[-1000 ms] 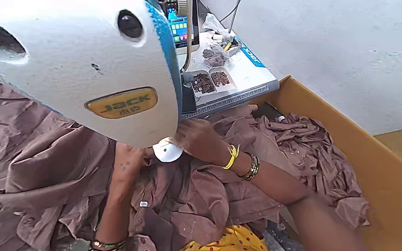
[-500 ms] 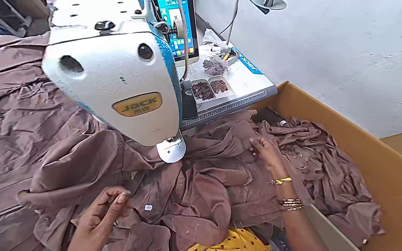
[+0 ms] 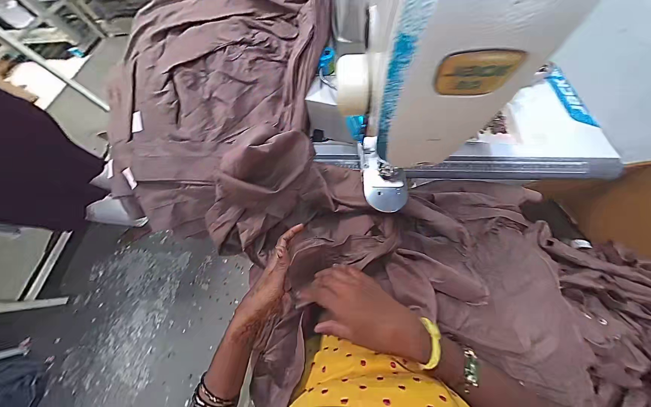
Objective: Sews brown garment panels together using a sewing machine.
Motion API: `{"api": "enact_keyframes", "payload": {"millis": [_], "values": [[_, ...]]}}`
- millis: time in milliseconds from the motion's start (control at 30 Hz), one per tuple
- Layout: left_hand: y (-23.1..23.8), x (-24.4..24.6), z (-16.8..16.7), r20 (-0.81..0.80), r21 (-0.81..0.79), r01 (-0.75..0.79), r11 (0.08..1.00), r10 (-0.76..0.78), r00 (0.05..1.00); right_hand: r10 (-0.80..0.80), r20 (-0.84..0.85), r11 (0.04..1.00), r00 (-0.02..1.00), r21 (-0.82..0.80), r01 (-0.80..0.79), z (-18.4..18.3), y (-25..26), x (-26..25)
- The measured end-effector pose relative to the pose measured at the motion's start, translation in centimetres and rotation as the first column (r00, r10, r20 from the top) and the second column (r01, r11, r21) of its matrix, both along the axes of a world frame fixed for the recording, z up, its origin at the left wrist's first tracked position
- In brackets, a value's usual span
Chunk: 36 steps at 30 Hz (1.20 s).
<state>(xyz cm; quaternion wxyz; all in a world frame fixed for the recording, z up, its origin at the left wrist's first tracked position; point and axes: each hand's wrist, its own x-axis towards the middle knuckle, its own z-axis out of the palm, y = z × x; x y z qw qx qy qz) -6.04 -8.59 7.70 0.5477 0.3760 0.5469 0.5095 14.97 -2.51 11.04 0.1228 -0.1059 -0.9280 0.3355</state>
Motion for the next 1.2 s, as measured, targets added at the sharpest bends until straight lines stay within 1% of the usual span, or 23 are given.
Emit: {"api": "enact_keyframes", "payload": {"millis": [33, 100, 133, 167, 200, 233, 267, 300, 333, 367, 400, 433, 467, 500, 533, 567, 600, 667, 767, 833, 900, 1100, 1200], "values": [[-0.7, -0.5, 0.1, -0.066, 0.032, 0.011, 0.999, -0.009, 0.998, -0.061, -0.050, 0.998, 0.997, -0.007, 0.060, 0.5, 0.7, 0.7], [-1.6, -0.9, 0.6, -0.139, 0.059, 0.037, 0.998, -0.028, 0.990, -0.221, -0.141, 0.975, 0.965, -0.041, 0.217, 1.6, 2.6, 2.2], [-1.8, -0.7, 0.9, -0.169, 0.050, 0.016, 0.999, -0.007, 0.986, -0.299, -0.177, 0.954, 0.938, -0.057, 0.294, 1.9, 3.7, 2.7], [-1.7, -0.3, 1.1, -0.239, 0.036, -0.027, 0.999, 0.034, 0.970, -0.361, -0.201, 0.932, 0.910, -0.058, 0.357, 2.0, 4.7, 2.8], [-1.6, 0.1, 1.0, -0.356, 0.036, -0.074, 0.997, 0.081, 0.931, -0.404, -0.213, 0.914, 0.890, -0.044, 0.404, 1.9, 5.5, 2.7], [-1.2, 0.6, 0.7, -0.504, 0.070, -0.116, 0.991, 0.136, 0.853, -0.418, -0.210, 0.907, 0.884, -0.036, 0.421, 1.8, 6.1, 2.4], [-0.8, 1.2, 0.6, -0.633, 0.154, -0.122, 0.980, 0.193, 0.750, -0.406, -0.195, 0.914, 0.893, -0.054, 0.403, 1.7, 6.3, 1.8], [-0.2, 1.9, 0.9, -0.724, 0.261, -0.095, 0.961, 0.260, 0.639, -0.377, -0.165, 0.926, 0.912, -0.098, 0.365, 1.8, 6.3, 1.2], [0.5, 2.7, 1.6, -0.760, 0.366, -0.054, 0.929, 0.332, 0.558, -0.343, -0.146, 0.935, 0.928, -0.151, 0.321, 2.0, 6.3, 0.7], [1.1, 3.5, 2.5, -0.766, 0.440, -0.020, 0.898, 0.387, 0.514, -0.331, -0.157, 0.932, 0.930, -0.207, 0.297, 2.1, 6.2, 0.5], [1.6, 4.2, 3.3, -0.756, 0.491, 0.008, 0.871, 0.421, 0.501, -0.346, -0.195, 0.920, 0.918, -0.263, 0.291, 2.3, 6.2, 0.5], [2.4, 4.8, 3.8, -0.717, 0.546, 0.021, 0.837, 0.454, 0.529, -0.377, -0.239, 0.901, 0.895, -0.318, 0.295, 2.5, 6.2, 0.8], [3.3, 5.2, 4.2, -0.666, 0.579, 0.019, 0.815, 0.460, 0.588, -0.414, -0.263, 0.882, 0.871, -0.352, 0.313, 3.0, 6.5, 1.4], [4.3, 5.4, 4.4, -0.608, 0.589, 0.015, 0.808, 0.431, 0.667, -0.457, -0.266, 0.860, 0.849, -0.375, 0.346, 3.6, 6.8, 2.2], [5.3, 5.7, 4.7, -0.545, 0.580, 0.016, 0.814, 0.373, 0.751, -0.501, -0.254, 0.836, 0.827, -0.390, 0.386, 4.1, 7.2, 3.0], [6.4, 6.1, 5.0, -0.482, 0.564, 0.012, 0.826, 0.317, 0.816, -0.537, -0.229, 0.814, 0.812, -0.394, 0.427, 4.6, 7.7, 3.8], [7.3, 6.6, 5.2, -0.435, 0.541, 0.001, 0.841, 0.279, 0.856, -0.566, -0.187, 0.794, 0.803, -0.388, 0.468, 5.0, 8.2, 4.5], [9.0, 7.2, 5.9, -0.369, 0.471, -0.034, 0.881, 0.232, 0.900, -0.631, -0.110, 0.737, 0.768, -0.393, 0.550, 5.5, 9.4, 5.6], [10.6, 7.5, 6.2, -0.308, 0.335, -0.059, 0.940, 0.169, 0.936, -0.723, -0.091, 0.646, 0.685, -0.442, 0.623, 5.4, 11.3, 6.0], [11.4, 7.4, 5.8, -0.259, 0.268, -0.048, 0.962, 0.120, 0.958, -0.739, -0.087, 0.636, 0.668, -0.416, 0.650, 5.2, 12.6, 5.9], [12.2, 7.3, 5.5, -0.224, 0.221, -0.047, 0.974, 0.098, 0.970, -0.735, -0.081, 0.640, 0.674, -0.413, 0.648, 5.3, 13.6, 5.8], [13.5, 7.4, 6.1, -0.357, 0.226, -0.061, 0.972, 0.141, 0.923, -0.753, -0.112, 0.619, 0.648, -0.456, 0.640, 6.1, 14.7, 5.6], [13.8, 7.4, 6.2, -0.390, 0.228, -0.062, 0.972, 0.149, 0.909, -0.755, -0.160, 0.634, 0.637, -0.429, 0.644, 5.7, 14.6, 5.7]]}}
